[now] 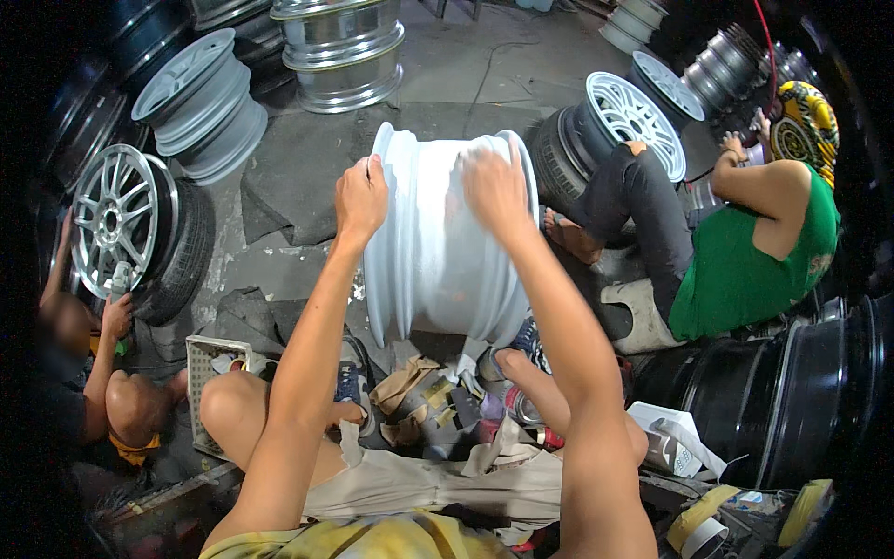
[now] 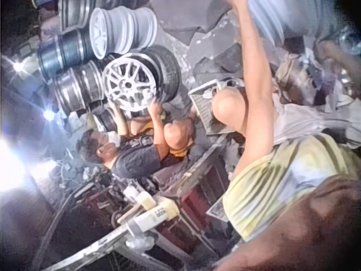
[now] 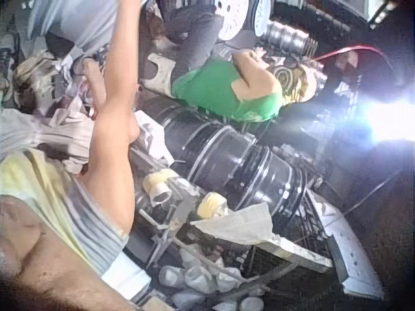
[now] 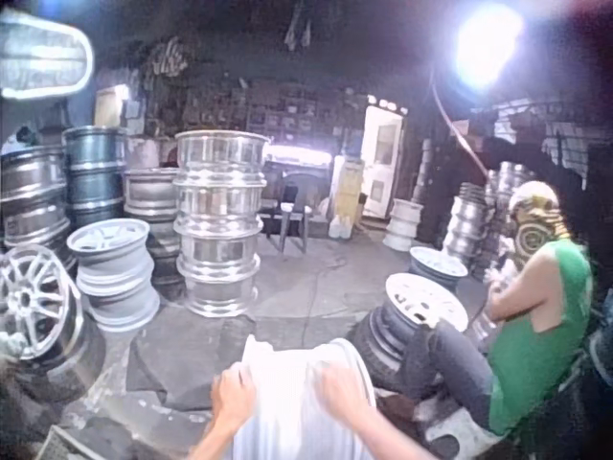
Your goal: The person sits on the floor and sands a white car wheel rim using a sanding block. They rotate the rim to sand different sections and switch between different sanding blocks during the process.
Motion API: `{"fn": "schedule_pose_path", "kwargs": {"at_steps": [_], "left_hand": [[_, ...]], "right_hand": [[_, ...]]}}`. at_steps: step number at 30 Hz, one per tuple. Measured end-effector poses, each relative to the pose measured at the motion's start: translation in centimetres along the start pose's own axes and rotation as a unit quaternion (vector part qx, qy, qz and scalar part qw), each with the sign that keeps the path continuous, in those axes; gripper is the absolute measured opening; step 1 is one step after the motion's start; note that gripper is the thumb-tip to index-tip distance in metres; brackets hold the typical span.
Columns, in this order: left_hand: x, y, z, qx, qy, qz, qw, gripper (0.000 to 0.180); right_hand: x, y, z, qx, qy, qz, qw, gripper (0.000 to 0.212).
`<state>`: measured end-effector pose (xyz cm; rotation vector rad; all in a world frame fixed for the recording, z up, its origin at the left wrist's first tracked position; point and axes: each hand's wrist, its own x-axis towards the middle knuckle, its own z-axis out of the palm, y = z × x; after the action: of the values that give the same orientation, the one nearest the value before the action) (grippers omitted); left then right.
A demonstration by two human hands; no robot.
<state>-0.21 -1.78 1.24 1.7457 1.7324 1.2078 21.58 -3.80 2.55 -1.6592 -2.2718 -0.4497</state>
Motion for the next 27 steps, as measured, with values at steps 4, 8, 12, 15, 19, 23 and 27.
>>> {"fn": "schedule_pose_path", "kwargs": {"at_steps": [4, 8, 12, 15, 19, 23, 27], "left_hand": [[1.6, 0.4, 0.9, 0.007, -0.016, 0.003, 1.000, 0.044], [4.2, -1.2, 0.6, 0.029, 0.007, -0.026, 0.999, 0.045], [1.4, -1.0, 0.0, 0.026, 0.008, -0.020, 0.999, 0.045], [-0.9, -0.1, -0.4, -0.026, 0.004, -0.013, 1.000, 0.043], [0.0, 0.1, 0.0, -0.011, -0.005, 0.007, 1.000, 0.043], [4.8, -1.0, 1.7, 0.053, -0.004, -0.024, 0.998, 0.045], [8.4, -0.5, 2.7, 0.058, -0.035, -0.074, 0.995, 0.049]], "right_hand": [[4.9, 2.1, 2.4, -0.034, -0.043, 0.089, 0.994, 0.034], [-4.2, -4.3, 0.2, 0.008, 0.115, 0.081, 0.990, 0.036], [-5.3, -3.8, -1.1, -0.016, 0.094, 0.046, 0.994, 0.039], [2.9, 1.2, 1.6, -0.011, -0.026, 0.065, 0.997, 0.035], [6.9, 5.0, 2.8, -0.015, -0.154, 0.100, 0.983, 0.040], [-2.1, 1.0, 0.0, -0.016, 0.101, 0.073, 0.992, 0.032], [-16.5, -7.3, -1.6, 0.004, 0.096, 0.191, 0.977, 0.044]]}}
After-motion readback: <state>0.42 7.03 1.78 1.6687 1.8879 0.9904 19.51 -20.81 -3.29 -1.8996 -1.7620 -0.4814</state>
